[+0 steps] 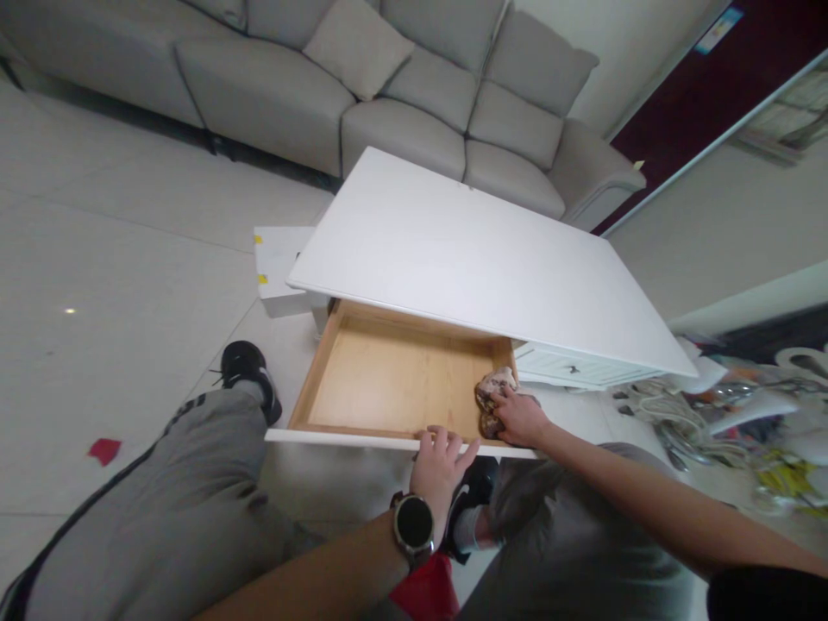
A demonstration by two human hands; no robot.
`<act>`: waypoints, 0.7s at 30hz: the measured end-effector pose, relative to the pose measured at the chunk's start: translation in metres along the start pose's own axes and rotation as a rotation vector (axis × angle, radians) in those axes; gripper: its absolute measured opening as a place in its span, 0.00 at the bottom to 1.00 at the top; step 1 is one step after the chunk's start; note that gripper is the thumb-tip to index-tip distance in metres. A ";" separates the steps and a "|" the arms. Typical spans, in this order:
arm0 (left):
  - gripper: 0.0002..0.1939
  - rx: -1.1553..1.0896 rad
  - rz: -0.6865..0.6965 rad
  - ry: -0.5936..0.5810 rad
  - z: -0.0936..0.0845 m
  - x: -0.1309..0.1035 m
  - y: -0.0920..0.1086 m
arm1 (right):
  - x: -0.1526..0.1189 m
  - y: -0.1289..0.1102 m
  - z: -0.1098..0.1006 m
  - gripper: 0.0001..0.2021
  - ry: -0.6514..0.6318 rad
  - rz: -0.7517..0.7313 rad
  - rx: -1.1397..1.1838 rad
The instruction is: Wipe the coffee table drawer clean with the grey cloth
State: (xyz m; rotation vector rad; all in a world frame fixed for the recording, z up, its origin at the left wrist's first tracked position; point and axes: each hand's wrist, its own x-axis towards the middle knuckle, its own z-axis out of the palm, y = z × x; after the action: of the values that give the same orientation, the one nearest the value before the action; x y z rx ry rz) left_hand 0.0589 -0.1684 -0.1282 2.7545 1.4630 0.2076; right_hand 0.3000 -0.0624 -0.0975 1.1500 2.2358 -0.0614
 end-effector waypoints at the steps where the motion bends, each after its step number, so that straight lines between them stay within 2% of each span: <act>1: 0.27 0.003 0.002 0.000 0.000 0.000 0.000 | -0.002 -0.001 0.001 0.16 0.002 0.002 0.007; 6: 0.27 0.011 0.013 -0.005 0.000 -0.002 0.000 | -0.003 0.004 0.003 0.17 0.019 0.035 0.032; 10: 0.27 0.005 0.013 -0.006 0.002 -0.002 0.000 | 0.006 0.017 0.002 0.21 0.064 0.154 0.028; 14: 0.28 0.012 0.005 -0.011 0.007 -0.003 0.004 | 0.026 0.030 -0.001 0.20 0.090 0.248 0.015; 21: 0.27 -0.036 -0.027 -0.030 0.014 -0.004 0.010 | 0.069 0.057 -0.014 0.19 0.104 0.284 -0.007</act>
State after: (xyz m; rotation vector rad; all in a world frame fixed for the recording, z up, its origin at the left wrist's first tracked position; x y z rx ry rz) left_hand 0.0669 -0.1764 -0.1413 2.6955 1.4739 0.1899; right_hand 0.3060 0.0264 -0.1107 1.4846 2.1352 0.1250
